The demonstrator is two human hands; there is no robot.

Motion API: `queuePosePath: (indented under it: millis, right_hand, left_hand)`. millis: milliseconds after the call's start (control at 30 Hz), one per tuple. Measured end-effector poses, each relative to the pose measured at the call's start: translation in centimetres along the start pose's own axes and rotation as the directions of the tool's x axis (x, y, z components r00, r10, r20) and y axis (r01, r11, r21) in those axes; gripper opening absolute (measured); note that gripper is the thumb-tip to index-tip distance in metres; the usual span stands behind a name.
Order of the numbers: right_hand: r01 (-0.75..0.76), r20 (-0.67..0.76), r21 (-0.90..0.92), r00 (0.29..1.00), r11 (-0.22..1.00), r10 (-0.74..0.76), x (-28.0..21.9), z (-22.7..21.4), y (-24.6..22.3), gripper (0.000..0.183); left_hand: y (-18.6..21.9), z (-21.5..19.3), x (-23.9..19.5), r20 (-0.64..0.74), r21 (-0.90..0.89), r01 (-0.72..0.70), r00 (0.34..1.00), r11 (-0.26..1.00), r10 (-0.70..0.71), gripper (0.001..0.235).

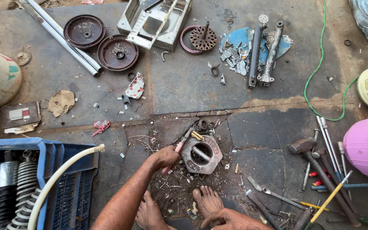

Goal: The person sits on the floor and uses a hammer and chisel to strike a metal rod held in a hexagonal metal block. They repeatedly adjust the rod and strike it to shape or remove material. The person also uses pliers to manipulate the rod and debris.

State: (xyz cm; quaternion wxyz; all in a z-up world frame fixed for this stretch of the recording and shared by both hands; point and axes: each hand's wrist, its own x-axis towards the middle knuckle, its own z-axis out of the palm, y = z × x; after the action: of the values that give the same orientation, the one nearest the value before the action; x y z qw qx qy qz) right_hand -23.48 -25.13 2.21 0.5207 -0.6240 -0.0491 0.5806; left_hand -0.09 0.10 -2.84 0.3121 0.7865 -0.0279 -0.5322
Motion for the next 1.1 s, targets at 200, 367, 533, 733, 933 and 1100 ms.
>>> queuePosePath:
  millis: [200, 367, 533, 733, 933, 1100]
  right_hand:
    - [0.096, -0.052, 0.013, 0.994, 0.995, -0.095, -0.1, 0.6, 0.7, 0.062]
    - [0.134, -0.058, -0.052, 0.989, 0.990, -0.137, -0.3, 0.7, 0.5, 0.061]
    - [0.137, -0.077, -0.022, 0.987, 0.990, -0.138, -0.1, 1.0, 0.2, 0.061]
    - [0.141, -0.064, 0.042, 0.988, 0.989, -0.138, 0.6, 0.8, 0.5, 0.064]
    - [0.068, -0.055, 0.142, 0.997, 0.987, -0.061, 1.2, 0.7, 1.4, 0.063]
    - [0.181, -0.074, 0.125, 0.982, 0.975, -0.173, 1.5, 0.6, 2.4, 0.061]
  left_hand:
    - [-0.7, 0.5, 0.7, -0.027, -0.012, -0.020, 0.999, 1.000, 0.020, 0.035]
    - [0.1, 0.5, 0.8, -0.050, 0.111, -0.018, 0.998, 0.994, 0.024, 0.039]
    - [0.3, -0.2, 0.9, 0.046, 0.061, 0.076, 0.996, 0.995, -0.079, 0.043]
    - [0.8, -1.5, 1.2, 0.024, 0.146, 0.056, 0.998, 0.988, -0.060, 0.038]
    - [1.7, -1.8, -0.5, -0.025, 0.241, 0.087, 0.996, 0.967, -0.083, 0.042]
    - [1.2, -1.3, -0.7, -0.123, 0.323, 0.012, 0.992, 0.946, 0.029, 0.040]
